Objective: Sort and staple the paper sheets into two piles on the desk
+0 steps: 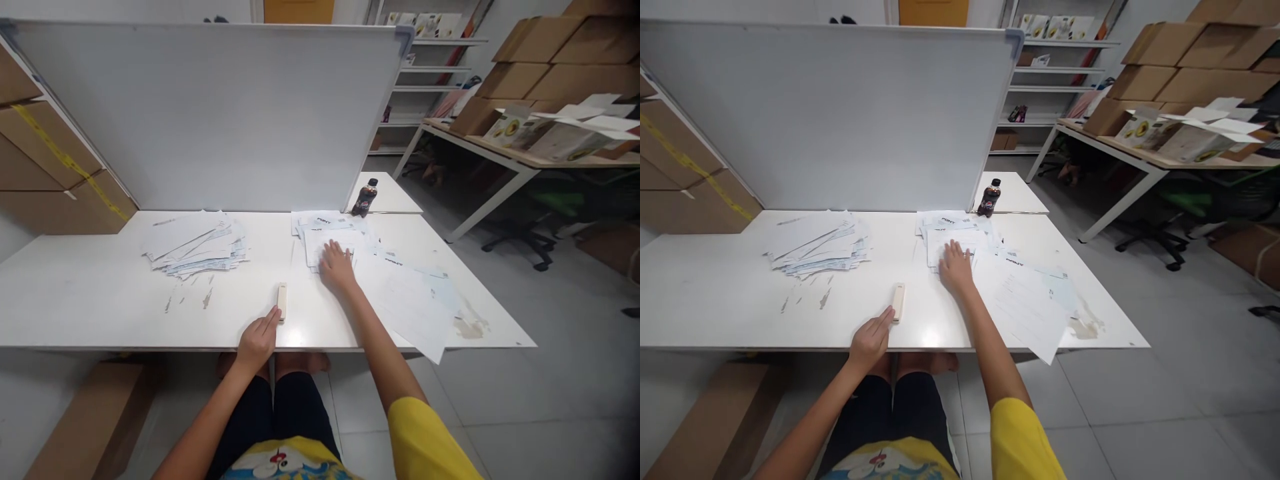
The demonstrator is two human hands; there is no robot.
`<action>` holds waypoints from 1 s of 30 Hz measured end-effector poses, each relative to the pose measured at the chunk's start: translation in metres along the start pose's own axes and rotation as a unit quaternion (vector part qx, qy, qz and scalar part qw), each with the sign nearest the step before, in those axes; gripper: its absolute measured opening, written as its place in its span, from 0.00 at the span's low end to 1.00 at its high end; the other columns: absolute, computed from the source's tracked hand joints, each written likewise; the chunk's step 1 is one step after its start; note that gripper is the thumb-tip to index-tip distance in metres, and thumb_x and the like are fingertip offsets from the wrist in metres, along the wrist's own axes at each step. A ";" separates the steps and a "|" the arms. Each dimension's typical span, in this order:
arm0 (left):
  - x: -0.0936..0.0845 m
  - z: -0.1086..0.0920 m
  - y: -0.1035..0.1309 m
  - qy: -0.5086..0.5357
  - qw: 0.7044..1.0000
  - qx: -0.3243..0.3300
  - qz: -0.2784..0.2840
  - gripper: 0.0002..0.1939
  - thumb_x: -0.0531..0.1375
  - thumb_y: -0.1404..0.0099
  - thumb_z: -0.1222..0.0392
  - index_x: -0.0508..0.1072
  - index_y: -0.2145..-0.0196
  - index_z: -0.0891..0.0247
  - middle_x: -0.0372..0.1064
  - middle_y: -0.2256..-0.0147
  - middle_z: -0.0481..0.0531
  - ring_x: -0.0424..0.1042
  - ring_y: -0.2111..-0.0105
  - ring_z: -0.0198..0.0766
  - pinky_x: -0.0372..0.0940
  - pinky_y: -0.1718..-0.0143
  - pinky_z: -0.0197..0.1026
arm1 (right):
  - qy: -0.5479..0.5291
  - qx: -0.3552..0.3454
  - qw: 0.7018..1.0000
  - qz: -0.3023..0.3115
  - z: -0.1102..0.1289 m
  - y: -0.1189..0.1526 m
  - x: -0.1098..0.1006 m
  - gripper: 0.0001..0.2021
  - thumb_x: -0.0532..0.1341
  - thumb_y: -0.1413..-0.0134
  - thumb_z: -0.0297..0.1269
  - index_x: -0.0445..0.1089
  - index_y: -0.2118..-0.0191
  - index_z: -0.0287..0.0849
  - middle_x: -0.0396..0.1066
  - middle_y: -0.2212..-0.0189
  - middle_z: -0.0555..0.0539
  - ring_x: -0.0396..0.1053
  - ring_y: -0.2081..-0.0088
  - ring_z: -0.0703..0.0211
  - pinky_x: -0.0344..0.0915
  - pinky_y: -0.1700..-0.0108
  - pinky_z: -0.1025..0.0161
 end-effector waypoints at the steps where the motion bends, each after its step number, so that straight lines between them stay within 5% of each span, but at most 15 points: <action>1: 0.001 0.000 0.000 0.000 1.000 0.000 0.002 0.30 0.48 0.33 0.75 0.53 0.34 0.66 0.69 0.46 0.62 0.76 0.56 0.44 0.71 0.59 0.45 | -0.001 -0.012 1.000 0.017 0.008 -0.002 0.002 0.30 0.43 0.36 0.41 0.46 0.32 0.34 0.40 0.30 0.40 0.36 0.30 0.51 0.32 0.33 0.46; 4: 0.002 0.001 0.000 0.001 1.000 -0.006 0.003 0.29 0.48 0.33 0.75 0.56 0.36 0.66 0.70 0.47 0.62 0.76 0.56 0.43 0.71 0.58 0.44 | -0.001 -0.009 0.998 0.065 0.024 0.008 0.010 0.31 0.43 0.35 0.44 0.44 0.31 0.33 0.39 0.30 0.38 0.37 0.30 0.50 0.32 0.33 0.46; 9: -0.008 0.006 -0.001 0.042 0.998 -0.044 -0.023 0.24 0.49 0.34 0.74 0.66 0.42 0.63 0.75 0.53 0.58 0.77 0.60 0.42 0.72 0.60 0.44 | 0.001 0.011 0.997 0.081 0.036 0.062 0.016 0.31 0.44 0.35 0.44 0.47 0.32 0.31 0.42 0.31 0.38 0.40 0.31 0.48 0.34 0.33 0.47; 13: -0.011 0.020 -0.046 0.105 0.989 -0.093 -0.036 0.19 0.48 0.33 0.70 0.73 0.51 0.62 0.77 0.61 0.55 0.75 0.60 0.41 0.71 0.58 0.45 | -0.009 0.015 0.999 0.052 0.014 0.082 -0.004 0.30 0.42 0.34 0.48 0.51 0.33 0.36 0.44 0.31 0.40 0.42 0.31 0.50 0.35 0.33 0.47; 17: 0.049 0.023 -0.147 0.137 0.973 -0.111 0.150 0.21 0.46 0.31 0.62 0.71 0.46 0.60 0.72 0.49 0.55 0.69 0.47 0.43 0.64 0.45 0.48 | 0.015 0.149 0.988 -0.040 -0.076 0.057 -0.051 0.32 0.39 0.35 0.52 0.51 0.33 0.37 0.42 0.31 0.39 0.41 0.31 0.49 0.35 0.33 0.45; 20: 0.117 0.015 -0.193 0.075 0.909 -0.176 0.371 0.38 0.51 0.34 0.43 0.50 0.32 0.64 0.42 0.32 0.60 0.45 0.34 0.61 0.48 0.37 0.62 | 0.021 0.234 0.971 -0.038 -0.142 0.043 -0.063 0.35 0.41 0.36 0.54 0.44 0.31 0.36 0.40 0.30 0.38 0.36 0.31 0.44 0.35 0.34 0.40; 22: 0.145 0.005 -0.195 0.041 0.862 -0.206 0.461 0.48 0.50 0.38 0.34 0.42 0.31 0.66 0.28 0.31 0.63 0.34 0.33 0.69 0.41 0.37 0.68 | 0.020 0.240 0.970 -0.017 -0.161 0.045 -0.055 0.34 0.43 0.36 0.52 0.45 0.31 0.35 0.44 0.31 0.37 0.41 0.32 0.43 0.37 0.34 0.41; 24: 0.156 -0.008 -0.182 0.024 0.852 -0.198 0.484 0.51 0.49 0.40 0.31 0.40 0.31 0.66 0.23 0.31 0.63 0.28 0.34 0.71 0.36 0.38 0.70 | 0.029 0.215 0.976 -0.030 -0.161 0.055 -0.044 0.32 0.44 0.36 0.50 0.50 0.33 0.36 0.51 0.34 0.36 0.48 0.34 0.44 0.41 0.35 0.44; 30: 0.132 -0.053 -0.110 0.107 0.902 -0.127 0.399 0.44 0.48 0.36 0.34 0.51 0.33 0.67 0.39 0.32 0.65 0.35 0.34 0.70 0.44 0.39 0.68 | 0.047 0.113 0.988 -0.096 -0.120 0.089 -0.037 0.26 0.49 0.36 0.48 0.62 0.40 0.38 0.64 0.43 0.38 0.59 0.44 0.46 0.51 0.41 0.53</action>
Point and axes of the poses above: each hand's wrist, its own y-axis away from the middle knuckle, its own x-axis out of the palm, z = x × y, the point moved 5 cm from there along -y, towards the middle knuckle
